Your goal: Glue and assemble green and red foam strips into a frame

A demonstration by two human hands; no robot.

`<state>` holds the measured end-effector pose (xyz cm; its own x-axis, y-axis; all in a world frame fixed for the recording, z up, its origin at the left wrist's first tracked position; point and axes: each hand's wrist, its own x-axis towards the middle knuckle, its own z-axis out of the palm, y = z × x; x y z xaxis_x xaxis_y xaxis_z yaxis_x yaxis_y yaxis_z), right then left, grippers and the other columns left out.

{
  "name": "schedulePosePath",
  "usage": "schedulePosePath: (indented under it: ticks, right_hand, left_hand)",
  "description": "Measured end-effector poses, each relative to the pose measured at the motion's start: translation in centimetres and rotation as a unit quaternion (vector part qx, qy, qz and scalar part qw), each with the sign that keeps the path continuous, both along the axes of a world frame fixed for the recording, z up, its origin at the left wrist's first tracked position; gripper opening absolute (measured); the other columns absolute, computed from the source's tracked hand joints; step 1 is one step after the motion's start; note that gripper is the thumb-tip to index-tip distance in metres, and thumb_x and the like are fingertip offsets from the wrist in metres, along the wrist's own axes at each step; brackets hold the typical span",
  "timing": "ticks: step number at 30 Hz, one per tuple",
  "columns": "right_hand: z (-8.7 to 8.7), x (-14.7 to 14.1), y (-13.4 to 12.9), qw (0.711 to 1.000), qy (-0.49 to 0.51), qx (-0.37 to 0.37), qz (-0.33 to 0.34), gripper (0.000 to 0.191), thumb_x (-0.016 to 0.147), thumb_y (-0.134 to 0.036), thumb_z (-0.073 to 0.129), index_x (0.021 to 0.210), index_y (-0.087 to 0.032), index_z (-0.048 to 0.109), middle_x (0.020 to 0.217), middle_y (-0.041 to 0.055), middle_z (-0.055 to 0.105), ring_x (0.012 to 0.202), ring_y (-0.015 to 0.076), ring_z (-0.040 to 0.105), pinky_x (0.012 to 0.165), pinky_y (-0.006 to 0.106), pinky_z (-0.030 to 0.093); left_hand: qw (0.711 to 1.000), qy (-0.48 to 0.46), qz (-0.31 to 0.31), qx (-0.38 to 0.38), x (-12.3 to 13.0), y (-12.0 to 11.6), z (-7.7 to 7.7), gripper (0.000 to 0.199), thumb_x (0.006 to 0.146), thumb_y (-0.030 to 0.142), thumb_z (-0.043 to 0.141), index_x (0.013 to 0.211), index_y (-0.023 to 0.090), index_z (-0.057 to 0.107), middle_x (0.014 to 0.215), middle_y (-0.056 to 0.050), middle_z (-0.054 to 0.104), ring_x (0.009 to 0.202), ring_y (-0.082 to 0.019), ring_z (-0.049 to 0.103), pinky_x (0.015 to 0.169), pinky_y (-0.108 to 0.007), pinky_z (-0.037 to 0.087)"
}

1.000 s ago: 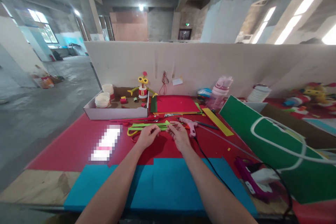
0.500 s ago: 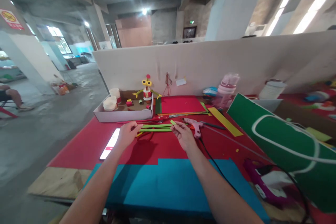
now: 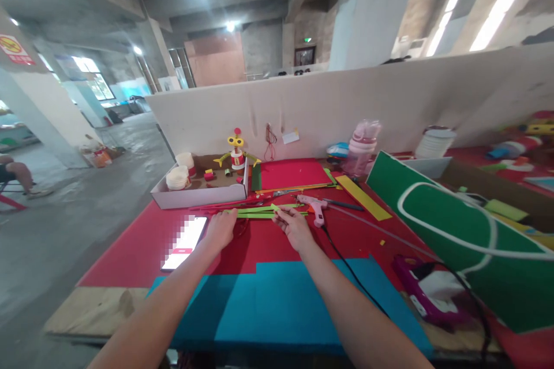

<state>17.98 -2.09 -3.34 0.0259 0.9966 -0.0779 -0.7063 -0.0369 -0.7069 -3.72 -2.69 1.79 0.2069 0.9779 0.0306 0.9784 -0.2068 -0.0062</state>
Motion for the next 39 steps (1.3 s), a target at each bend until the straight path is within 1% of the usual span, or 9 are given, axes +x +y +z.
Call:
schedulePosePath:
  ticks: [3,7,10,12,21,26,30,36,39]
  right_hand:
    - [-0.1,0.0,0.3,1.0,0.002,0.004,-0.002,0.034,0.049,-0.024,0.085,0.075,-0.018,0.065,0.065,-0.0022,0.066,0.06,0.0117,0.064,0.069,0.029,0.056]
    - [-0.1,0.1,0.4,1.0,0.008,0.005,0.003,0.036,0.048,-0.026,0.087,0.074,-0.018,0.064,0.065,-0.0023,0.067,0.062,0.0127,0.064,0.069,0.03,0.056]
    - [-0.1,0.0,0.3,1.0,-0.007,0.007,0.026,0.037,0.048,-0.03,0.087,0.075,-0.018,0.064,0.067,-0.002,0.068,0.064,0.0127,0.065,0.071,0.03,0.054]
    - [-0.2,-0.2,0.3,0.999,-0.014,0.023,0.029,0.038,0.049,-0.031,0.086,0.076,-0.017,0.065,0.068,-0.0015,0.069,0.066,0.0125,0.066,0.072,0.028,0.051]
    - [1.7,1.1,0.0,0.999,0.009,0.043,0.031,0.034,0.053,-0.028,0.084,0.079,-0.02,0.065,0.066,-0.0052,0.065,0.06,0.0085,0.059,0.069,0.024,0.048]
    - [4.2,1.4,-3.5,0.952,-0.014,0.177,0.251,0.025,0.066,-0.029,0.079,0.084,-0.02,0.065,0.073,-0.0024,0.065,0.061,0.0094,0.058,0.077,0.031,0.049]
    - [3.7,-1.2,-5.1,0.879,-0.106,0.227,0.406,0.027,0.069,-0.032,0.077,0.088,-0.016,0.067,0.078,0.003,0.069,0.069,0.0139,0.063,0.076,0.032,0.05]
    - [1.0,-3.9,-2.3,0.93,-0.171,0.181,0.27,0.028,0.064,-0.035,0.079,0.083,-0.017,0.069,0.078,0.0009,0.071,0.075,0.0128,0.065,0.075,0.026,0.048]
    - [1.3,-3.8,-1.2,0.965,-0.177,0.119,0.155,0.031,0.057,-0.038,0.081,0.077,-0.018,0.067,0.07,-0.0012,0.069,0.068,0.0126,0.063,0.072,0.027,0.048]
  left_hand:
    - [0.997,-0.06,0.021,-0.047,-0.1,0.6,1.5,0.039,0.056,0.005,0.059,0.092,0.019,0.054,0.081,-0.012,0.064,0.078,-0.031,0.063,0.064,-0.033,0.042]
    - [0.966,-0.19,0.016,-0.175,-1.0,0.6,5.3,0.03,0.043,0.006,0.06,0.064,0.022,0.046,0.05,0.002,0.049,0.048,-0.02,0.051,0.048,-0.027,0.032]
    - [0.91,-0.279,0.026,-0.307,-2.2,-0.4,8.5,0.027,0.047,0.011,0.056,0.069,0.023,0.046,0.046,0.005,0.045,0.043,-0.016,0.045,0.043,-0.024,0.026]
    - [0.898,-0.276,0.037,-0.341,-3.3,-1.4,10.2,0.027,0.047,0.013,0.056,0.07,0.023,0.045,0.046,0.005,0.045,0.042,-0.015,0.045,0.042,-0.023,0.025]
    - [0.893,-0.252,0.021,-0.372,-8.7,-7.5,12.7,0.026,0.053,0.019,0.052,0.079,0.023,0.049,0.063,0.003,0.05,0.055,-0.015,0.045,0.048,-0.023,0.031]
    - [0.908,-0.221,0.015,-0.357,-8.9,-9.3,13.5,0.018,0.056,0.02,0.054,0.071,0.022,0.045,0.061,0.003,0.045,0.057,-0.014,0.038,0.05,-0.023,0.028]
    - [0.938,-0.18,-0.001,-0.297,-7.7,-9.1,13.7,0.016,0.054,0.02,0.056,0.067,0.021,0.047,0.062,0.002,0.049,0.057,-0.014,0.038,0.05,-0.024,0.024]
    - [0.945,-0.209,0.012,-0.253,-8.3,-9.3,16.0,0.017,0.054,0.024,0.061,0.065,0.021,0.049,0.06,0.002,0.047,0.058,-0.014,0.039,0.051,-0.024,0.026]
    - [0.953,-0.261,0.066,-0.136,-10.4,-9.9,16.9,0.017,0.061,0.031,0.057,0.069,0.021,0.047,0.058,0.002,0.042,0.059,-0.015,0.04,0.052,-0.023,0.028]
